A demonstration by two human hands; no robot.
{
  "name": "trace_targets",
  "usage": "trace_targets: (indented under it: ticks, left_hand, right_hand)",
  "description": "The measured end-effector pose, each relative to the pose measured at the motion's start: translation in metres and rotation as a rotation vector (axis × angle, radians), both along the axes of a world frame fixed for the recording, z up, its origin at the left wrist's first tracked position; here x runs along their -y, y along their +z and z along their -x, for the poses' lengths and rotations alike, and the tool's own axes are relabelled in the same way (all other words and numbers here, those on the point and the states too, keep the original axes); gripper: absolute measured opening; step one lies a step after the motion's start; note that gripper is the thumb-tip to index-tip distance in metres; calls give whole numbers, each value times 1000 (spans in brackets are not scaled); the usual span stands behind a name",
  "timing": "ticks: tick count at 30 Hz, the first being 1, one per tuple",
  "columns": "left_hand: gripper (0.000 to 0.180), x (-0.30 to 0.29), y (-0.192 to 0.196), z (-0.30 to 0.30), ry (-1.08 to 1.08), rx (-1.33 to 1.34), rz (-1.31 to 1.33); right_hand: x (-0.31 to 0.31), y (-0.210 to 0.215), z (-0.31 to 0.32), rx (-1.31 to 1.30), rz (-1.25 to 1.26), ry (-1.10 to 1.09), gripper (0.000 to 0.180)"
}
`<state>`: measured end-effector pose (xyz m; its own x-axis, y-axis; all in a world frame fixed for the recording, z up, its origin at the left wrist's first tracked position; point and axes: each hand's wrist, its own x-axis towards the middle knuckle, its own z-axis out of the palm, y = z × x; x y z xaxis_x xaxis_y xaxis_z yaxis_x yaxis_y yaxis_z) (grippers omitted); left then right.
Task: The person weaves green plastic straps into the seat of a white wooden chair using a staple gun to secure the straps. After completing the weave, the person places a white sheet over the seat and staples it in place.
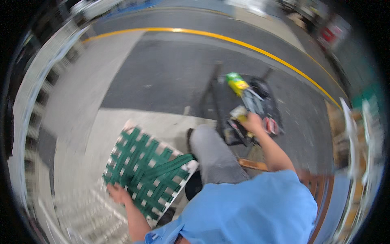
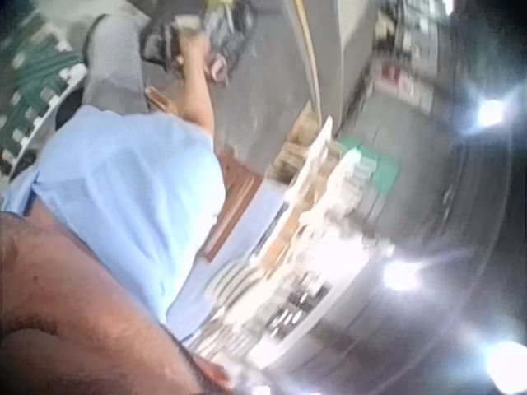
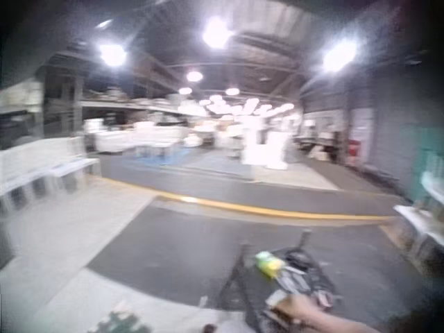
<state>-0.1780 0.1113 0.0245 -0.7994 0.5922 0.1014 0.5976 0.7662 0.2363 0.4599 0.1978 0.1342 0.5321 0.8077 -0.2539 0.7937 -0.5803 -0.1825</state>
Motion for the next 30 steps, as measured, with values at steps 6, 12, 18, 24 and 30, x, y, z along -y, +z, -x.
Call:
trace_targets:
  ticks: [6,12,18,24,30]
  left_hand:
    - [58,1,3,17,-16,148,19]
    - [59,22,15,20,68,196,-93]
    - [57,26,13,20,75,145,-162]
    - [58,26,5,28,67,214,-305]
    - [57,27,4,30,54,295,-412]
  right_hand:
    - [5,-9,-31,-274,-20,78,45]
    - [-41,28,51,-502,-222,534,66]
    - [-87,113,309,-955,76,847,46]
    - [-78,84,550,-901,477,1163,37]
    - [-50,15,649,-942,601,1193,34]
